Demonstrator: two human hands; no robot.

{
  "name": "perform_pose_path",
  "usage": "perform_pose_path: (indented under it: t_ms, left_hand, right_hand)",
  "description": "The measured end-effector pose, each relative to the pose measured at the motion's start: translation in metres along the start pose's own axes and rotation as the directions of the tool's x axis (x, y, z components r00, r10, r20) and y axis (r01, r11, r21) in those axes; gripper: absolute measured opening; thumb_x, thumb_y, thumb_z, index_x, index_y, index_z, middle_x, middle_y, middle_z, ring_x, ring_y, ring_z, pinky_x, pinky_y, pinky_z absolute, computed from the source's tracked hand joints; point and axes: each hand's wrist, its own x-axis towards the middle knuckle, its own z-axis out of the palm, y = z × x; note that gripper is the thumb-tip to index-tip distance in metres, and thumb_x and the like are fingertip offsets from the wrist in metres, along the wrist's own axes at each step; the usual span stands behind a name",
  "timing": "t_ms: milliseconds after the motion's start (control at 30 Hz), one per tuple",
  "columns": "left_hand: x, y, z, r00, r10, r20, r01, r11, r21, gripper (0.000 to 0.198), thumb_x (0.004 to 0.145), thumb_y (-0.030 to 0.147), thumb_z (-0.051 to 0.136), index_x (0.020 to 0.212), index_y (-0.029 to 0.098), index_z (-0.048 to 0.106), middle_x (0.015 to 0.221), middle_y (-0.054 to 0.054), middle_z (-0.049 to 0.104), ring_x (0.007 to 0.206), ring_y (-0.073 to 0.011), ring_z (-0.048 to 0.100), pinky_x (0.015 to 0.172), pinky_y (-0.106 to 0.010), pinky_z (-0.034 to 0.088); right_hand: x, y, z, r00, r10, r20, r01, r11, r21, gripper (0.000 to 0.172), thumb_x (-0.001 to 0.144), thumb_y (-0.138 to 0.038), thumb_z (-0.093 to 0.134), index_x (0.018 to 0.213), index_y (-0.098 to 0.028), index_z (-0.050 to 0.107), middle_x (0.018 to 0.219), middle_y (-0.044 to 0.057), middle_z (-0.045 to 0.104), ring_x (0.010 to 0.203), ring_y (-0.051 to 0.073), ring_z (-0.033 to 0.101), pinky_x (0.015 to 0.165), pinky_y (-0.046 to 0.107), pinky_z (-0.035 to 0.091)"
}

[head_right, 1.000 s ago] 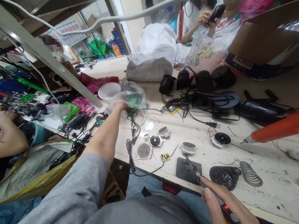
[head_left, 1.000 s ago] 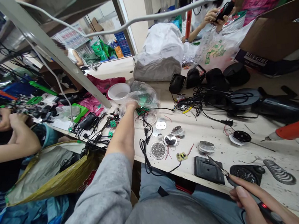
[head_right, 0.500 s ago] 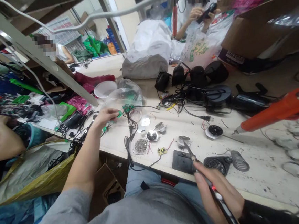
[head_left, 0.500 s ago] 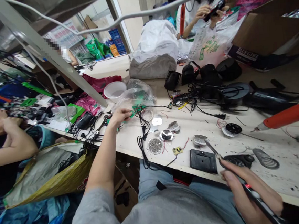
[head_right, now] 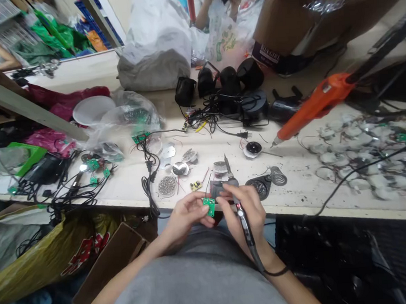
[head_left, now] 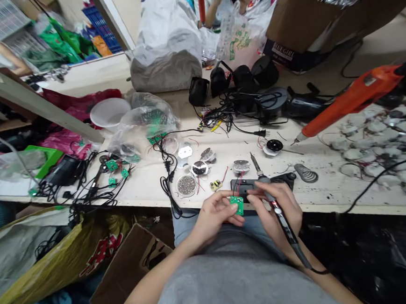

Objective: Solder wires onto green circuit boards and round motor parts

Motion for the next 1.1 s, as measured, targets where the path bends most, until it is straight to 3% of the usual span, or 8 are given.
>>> perform_pose_path:
  t_ms: [167,433,600,767,900,1000,1100]
  left_hand:
    - [0.012,-0.003,0.001,0.998,-0.030,0.046,0.023,0.991,0.132,0.062,0.060,0.056,0.095,0.102,0.018,0.069,0.069,0.003,0.062,0.063,-0.0175,0.072,0.062,-0.028,0.058]
    - [0.014,-0.007,-0.005,0.992,0.093,0.087,-0.119,0.914,0.387,0.027,0.075,0.037,0.083,0.096,0.021,0.076,0.071,0.002,0.061,0.062,-0.0120,0.056,0.062,-0.024,0.046]
    - [0.014,-0.004,-0.006,0.973,0.199,0.114,-0.229,0.855,0.465,0.016,0.079,0.029,0.076,0.094,0.023,0.077,0.083,0.000,0.058,0.071,-0.0131,0.055,0.066,-0.025,0.046]
    - [0.016,-0.001,-0.008,0.969,0.224,0.107,-0.247,0.827,0.505,0.014,0.082,0.028,0.074,0.096,0.023,0.077,0.087,-0.002,0.060,0.078,-0.0154,0.058,0.069,-0.027,0.047]
    - [0.019,-0.003,-0.010,0.963,0.239,0.121,-0.266,0.801,0.536,0.015,0.083,0.025,0.076,0.097,0.024,0.078,0.087,-0.002,0.060,0.078,-0.0154,0.059,0.070,-0.026,0.050]
    - [0.019,-0.002,-0.012,0.956,0.255,0.145,-0.291,0.754,0.589,0.015,0.084,0.025,0.076,0.099,0.025,0.080,0.089,-0.003,0.060,0.076,-0.0148,0.060,0.070,-0.027,0.052]
    - [0.019,0.005,-0.010,0.906,0.369,0.206,-0.411,0.655,0.635,0.014,0.086,0.028,0.078,0.099,0.023,0.081,0.100,-0.007,0.067,0.091,-0.0192,0.067,0.083,-0.032,0.056]
  right_hand:
    - [0.001,0.002,0.004,0.962,0.265,-0.060,-0.259,0.961,0.094,0.023,0.090,-0.024,0.075,0.113,-0.025,0.070,0.098,0.002,0.066,0.080,0.016,0.072,0.072,0.032,0.067]
    - [0.002,0.007,0.008,0.928,0.367,-0.067,-0.343,0.910,0.235,0.028,0.087,-0.026,0.078,0.113,-0.026,0.068,0.102,0.003,0.065,0.084,0.017,0.074,0.074,0.032,0.067]
    - [0.002,0.006,0.010,0.914,0.405,-0.025,-0.375,0.868,0.324,0.030,0.086,-0.025,0.077,0.115,-0.026,0.069,0.102,0.002,0.067,0.087,0.019,0.077,0.079,0.034,0.068]
    - [0.007,0.004,0.011,0.901,0.427,-0.080,-0.395,0.881,0.260,0.032,0.083,-0.029,0.080,0.113,-0.026,0.070,0.109,0.005,0.068,0.095,0.020,0.075,0.075,0.031,0.067]
    - [0.010,0.000,0.010,0.891,0.453,-0.038,-0.418,0.850,0.321,0.033,0.083,-0.027,0.079,0.114,-0.026,0.069,0.104,0.003,0.069,0.084,0.017,0.074,0.068,0.028,0.066]
    - [0.008,0.001,0.010,0.917,0.396,-0.050,-0.372,0.893,0.251,0.030,0.085,-0.024,0.079,0.113,-0.026,0.069,0.098,0.002,0.067,0.080,0.015,0.071,0.067,0.027,0.064]
    - [0.004,0.003,0.011,0.955,0.296,-0.036,-0.287,0.946,0.153,0.029,0.089,-0.022,0.077,0.116,-0.027,0.068,0.099,0.001,0.065,0.084,0.015,0.069,0.073,0.030,0.064]
